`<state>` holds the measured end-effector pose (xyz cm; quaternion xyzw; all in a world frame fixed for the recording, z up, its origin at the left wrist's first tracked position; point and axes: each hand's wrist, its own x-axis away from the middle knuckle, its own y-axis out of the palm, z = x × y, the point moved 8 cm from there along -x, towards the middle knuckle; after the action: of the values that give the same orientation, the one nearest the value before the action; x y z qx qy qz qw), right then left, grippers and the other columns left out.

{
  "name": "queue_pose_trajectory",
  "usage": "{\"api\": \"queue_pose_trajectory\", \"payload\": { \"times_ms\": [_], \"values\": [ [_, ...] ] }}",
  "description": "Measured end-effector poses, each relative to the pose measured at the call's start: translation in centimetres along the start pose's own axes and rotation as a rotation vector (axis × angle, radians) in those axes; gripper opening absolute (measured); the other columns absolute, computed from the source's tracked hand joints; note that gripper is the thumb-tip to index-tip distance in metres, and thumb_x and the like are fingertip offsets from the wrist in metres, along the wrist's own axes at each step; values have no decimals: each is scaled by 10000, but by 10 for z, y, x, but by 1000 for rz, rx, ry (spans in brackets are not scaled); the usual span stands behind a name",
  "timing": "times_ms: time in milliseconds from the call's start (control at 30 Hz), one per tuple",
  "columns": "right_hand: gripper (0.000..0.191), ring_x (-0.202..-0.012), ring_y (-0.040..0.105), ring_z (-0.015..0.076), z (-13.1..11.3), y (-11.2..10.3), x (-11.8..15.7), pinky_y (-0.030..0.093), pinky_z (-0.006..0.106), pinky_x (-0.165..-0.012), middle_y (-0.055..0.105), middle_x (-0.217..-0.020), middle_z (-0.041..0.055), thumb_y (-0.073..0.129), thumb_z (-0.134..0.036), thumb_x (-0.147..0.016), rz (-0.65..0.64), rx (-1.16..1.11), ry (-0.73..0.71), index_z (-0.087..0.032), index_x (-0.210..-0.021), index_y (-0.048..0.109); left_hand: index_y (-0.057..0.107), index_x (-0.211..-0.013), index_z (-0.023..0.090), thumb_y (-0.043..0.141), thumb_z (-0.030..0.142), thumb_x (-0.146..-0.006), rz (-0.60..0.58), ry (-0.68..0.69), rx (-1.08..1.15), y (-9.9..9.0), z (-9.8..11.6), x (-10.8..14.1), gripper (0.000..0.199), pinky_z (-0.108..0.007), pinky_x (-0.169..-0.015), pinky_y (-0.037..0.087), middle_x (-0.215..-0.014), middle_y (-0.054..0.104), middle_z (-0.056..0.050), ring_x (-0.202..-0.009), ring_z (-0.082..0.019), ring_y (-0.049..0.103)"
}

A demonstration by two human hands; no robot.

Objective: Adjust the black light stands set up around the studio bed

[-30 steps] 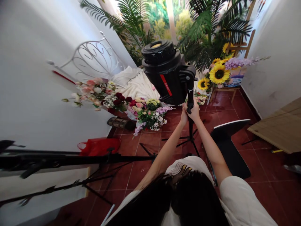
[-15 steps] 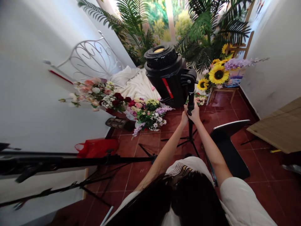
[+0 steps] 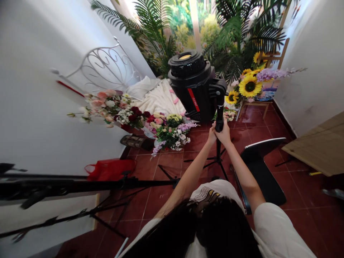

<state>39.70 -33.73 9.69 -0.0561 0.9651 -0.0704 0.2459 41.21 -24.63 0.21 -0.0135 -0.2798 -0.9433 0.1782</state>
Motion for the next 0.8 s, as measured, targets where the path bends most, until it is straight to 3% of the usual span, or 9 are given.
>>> {"api": "queue_pose_trajectory", "payload": {
  "times_ms": [100, 200, 367, 567, 667, 800],
  "values": [
    [631, -1046, 678, 268, 1, -15, 22, 579, 457, -937, 673, -1193, 119, 785, -492, -793, 72, 77, 11, -239, -1309, 525, 670, -675, 146, 664, 518, -942, -12, -27, -14, 4, 2, 6, 458, -270, -688, 551, -611, 626, -11, -627, -140, 608],
    [565, -1048, 663, 257, 2, -33, 46, 583, 439, -918, 642, -1224, 138, 776, -456, -811, 152, 149, 14, -222, -1270, 544, 652, -662, 145, 636, 554, -956, -35, -39, -67, 9, 8, 12, 503, -269, -679, 532, -615, 623, -21, -596, -131, 588],
    [394, -863, 653, 202, 17, -42, 74, 579, 359, -792, 653, -969, 51, 740, -479, -852, 137, 70, 151, -234, -1093, 548, 644, -661, 149, 566, 589, -983, -64, -6, -165, 14, 16, 16, 551, -274, -664, 517, -631, 653, -51, -584, -136, 590],
    [439, -619, 580, 133, 27, -37, 86, 494, 250, -563, 608, -767, -45, 800, -512, -802, 165, -97, 306, -253, -1044, 541, 622, -643, 162, 517, 686, -964, -85, 31, -214, 13, 19, 15, 623, -251, -592, 492, -580, 629, -38, -548, -126, 569],
    [456, -495, 538, 117, 38, -27, 92, 452, 227, -463, 568, -660, -90, 811, -500, -799, 198, -274, 456, -263, -1054, 516, 634, -646, 152, 502, 709, -957, -87, 23, -217, 13, 17, 15, 652, -243, -571, 477, -579, 632, -42, -532, -118, 556],
    [317, -424, 487, 82, 56, -5, 101, 427, 176, -392, 516, -583, -104, 784, -324, -832, 237, -762, 784, -257, -917, 486, 644, -644, 145, 539, 706, -940, -67, 29, -195, 12, 15, 14, 643, -236, -561, 460, -550, 613, -34, -518, -107, 534]
  ]
}}
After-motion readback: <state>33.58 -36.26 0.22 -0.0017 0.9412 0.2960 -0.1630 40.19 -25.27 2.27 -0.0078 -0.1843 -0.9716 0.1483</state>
